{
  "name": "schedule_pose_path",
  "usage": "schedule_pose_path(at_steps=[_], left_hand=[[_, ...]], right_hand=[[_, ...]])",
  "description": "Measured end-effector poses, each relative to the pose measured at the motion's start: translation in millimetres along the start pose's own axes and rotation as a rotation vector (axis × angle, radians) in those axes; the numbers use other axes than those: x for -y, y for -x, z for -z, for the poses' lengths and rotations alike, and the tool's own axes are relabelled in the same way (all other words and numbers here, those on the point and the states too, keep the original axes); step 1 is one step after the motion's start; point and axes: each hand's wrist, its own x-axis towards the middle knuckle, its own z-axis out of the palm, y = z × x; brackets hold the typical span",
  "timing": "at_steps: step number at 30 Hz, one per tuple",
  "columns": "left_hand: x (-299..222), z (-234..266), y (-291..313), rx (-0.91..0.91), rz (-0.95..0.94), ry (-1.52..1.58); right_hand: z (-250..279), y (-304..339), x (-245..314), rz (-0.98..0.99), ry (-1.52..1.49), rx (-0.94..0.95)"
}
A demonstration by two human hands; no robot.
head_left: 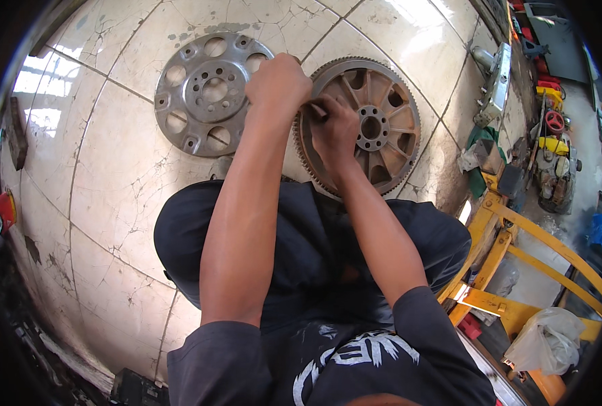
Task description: The person scrubs a large metal flywheel with a wire brush while sitting on the floor. They rotate the flywheel to access different areas and continue scrubbing the teeth and surface.
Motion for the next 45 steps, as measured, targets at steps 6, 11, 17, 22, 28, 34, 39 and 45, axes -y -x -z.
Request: schedule_pose_path(at_steps=[6, 11, 17, 22, 28, 34, 39, 45], left_hand=[[7.6, 0.8, -5.5, -0.07, -0.03, 0.062], [4.1, 0.8, -0.6, 0.004, -0.005, 0.01], [6.8, 4.8, -6.9, -0.01, 0.006, 0.06], [2.8, -0.9, -6.1, 0.011, -0.025, 0.059], [-0.3, 1.6, -4.1, 0.02, -0.044, 0.055], [5.3, -4.2, -4.1, -0.092, -0.118, 0.092], [1.6, -0.8, -3.2, -0.05, -0.079, 0.056], [10.2, -6.9, -6.9, -0.088, -0.076, 0.04]], right_hand=[[9.0, 41.1, 11.1, -0.02, 0.009, 0.082], [-7.9, 16.5, 7.6, -0.056, 0.018, -0.046], [1.9, 44.8, 6.9, -0.134, 0.071, 0.066], [-10.7, 15.7, 2.4, -0.097, 0.103, -0.057], [9.0, 50.2, -12.0, -0.171, 0.065, -0.012], [8.2, 30.6, -12.1, -0.192, 0.021, 0.06], [11.9, 22.2, -6.1, -0.044, 0.052, 0.121], [14.9, 42.8, 5.7, -0.052, 0.125, 0.07]])
